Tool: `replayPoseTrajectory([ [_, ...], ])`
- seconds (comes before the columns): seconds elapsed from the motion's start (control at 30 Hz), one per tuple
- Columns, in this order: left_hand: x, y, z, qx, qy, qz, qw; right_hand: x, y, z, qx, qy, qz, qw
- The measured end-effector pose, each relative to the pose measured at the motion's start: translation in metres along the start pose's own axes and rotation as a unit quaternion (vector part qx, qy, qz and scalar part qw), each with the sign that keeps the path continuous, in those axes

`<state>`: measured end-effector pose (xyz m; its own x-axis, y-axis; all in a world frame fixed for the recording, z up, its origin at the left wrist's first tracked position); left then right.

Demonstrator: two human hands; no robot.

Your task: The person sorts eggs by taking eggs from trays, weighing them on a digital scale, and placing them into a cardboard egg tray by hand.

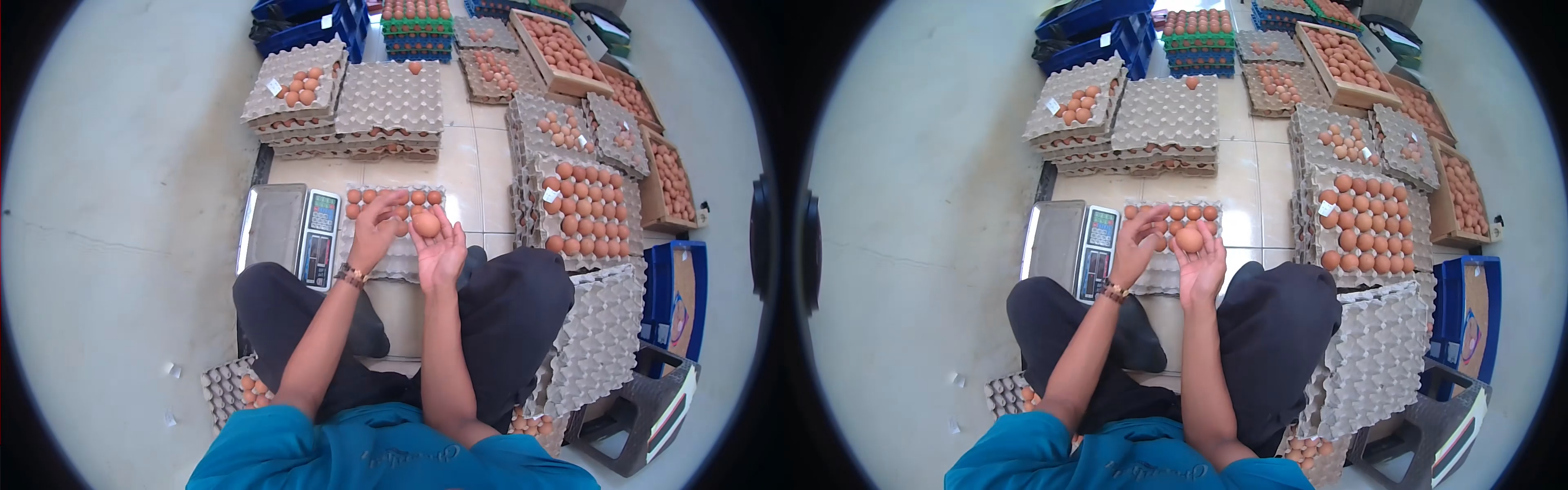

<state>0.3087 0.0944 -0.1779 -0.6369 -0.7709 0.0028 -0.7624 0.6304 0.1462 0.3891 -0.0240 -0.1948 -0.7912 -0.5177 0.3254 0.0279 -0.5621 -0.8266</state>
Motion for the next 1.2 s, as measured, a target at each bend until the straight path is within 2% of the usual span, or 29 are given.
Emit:
replayPoseTrajectory([
  [0.07,0.022,0.001,-0.043,-0.205,-0.164,0.089,0.961,0.007,-0.008,-0.005,0.011,-0.031,0.027,0.999],
  [0.17,0.043,0.012,-0.062,-0.272,-0.124,0.067,0.952,0.024,-0.025,-0.015,0.013,-0.088,0.120,0.989],
  [0.27,0.059,0.043,-0.082,-0.286,-0.124,0.001,0.950,0.042,-0.042,-0.017,-0.028,-0.202,0.174,0.963],
  [0.3,0.068,0.059,-0.091,-0.269,-0.138,-0.039,0.952,0.048,-0.050,-0.012,-0.014,-0.203,0.213,0.956],
  [0.37,0.102,0.099,-0.116,-0.079,0.033,-0.104,0.991,0.058,-0.059,-0.010,0.000,-0.218,0.270,0.938],
  [0.4,0.118,0.126,-0.111,0.019,-0.004,-0.135,0.991,0.056,-0.061,-0.012,-0.002,-0.222,0.293,0.930],
  [0.47,0.171,0.180,-0.127,0.109,0.045,-0.184,0.976,0.046,-0.055,-0.016,0.018,-0.220,0.262,0.939],
  [0.57,0.266,0.247,-0.128,0.099,0.110,-0.270,0.951,0.032,-0.037,-0.036,0.076,-0.206,0.190,0.957],
  [0.63,0.332,0.276,-0.103,0.021,0.165,-0.351,0.921,0.023,-0.025,-0.051,0.113,-0.200,0.153,0.961],
  [0.7,0.395,0.276,-0.082,-0.079,0.243,-0.415,0.873,0.019,-0.017,-0.061,0.145,-0.189,0.116,0.964],
  [0.77,0.458,0.264,-0.035,-0.052,0.265,-0.486,0.831,0.012,-0.009,-0.068,0.159,-0.179,0.089,0.967],
  [0.83,0.511,0.238,0.007,0.023,0.242,-0.589,0.771,0.000,0.007,-0.071,0.187,-0.157,0.071,0.967],
  [0.93,0.573,0.213,0.052,-0.083,0.343,-0.622,0.699,-0.002,0.016,-0.072,0.190,-0.155,0.034,0.969],
  [1.03,0.598,0.217,0.065,-0.080,0.349,-0.680,0.640,-0.001,0.020,-0.072,0.211,-0.132,-0.014,0.968],
  [1.13,0.587,0.226,0.065,-0.138,0.287,-0.678,0.663,-0.002,0.019,-0.079,0.231,-0.120,-0.036,0.965],
  [1.2,0.589,0.225,0.075,-0.240,0.330,-0.636,0.656,-0.005,0.024,-0.079,0.239,-0.116,-0.036,0.963],
])
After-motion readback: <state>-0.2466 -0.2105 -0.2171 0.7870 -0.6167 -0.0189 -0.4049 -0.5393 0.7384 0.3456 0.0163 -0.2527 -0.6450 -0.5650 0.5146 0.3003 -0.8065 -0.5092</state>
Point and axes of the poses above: each hand's wrist, its own x-axis away from the middle knuckle, its own y-axis out of the back of the hand, z = x × y, the point moved 4 cm from there along -x, towards the middle knuckle, and after that the axes turned 11 degrees about y, right-handed, at the moved point
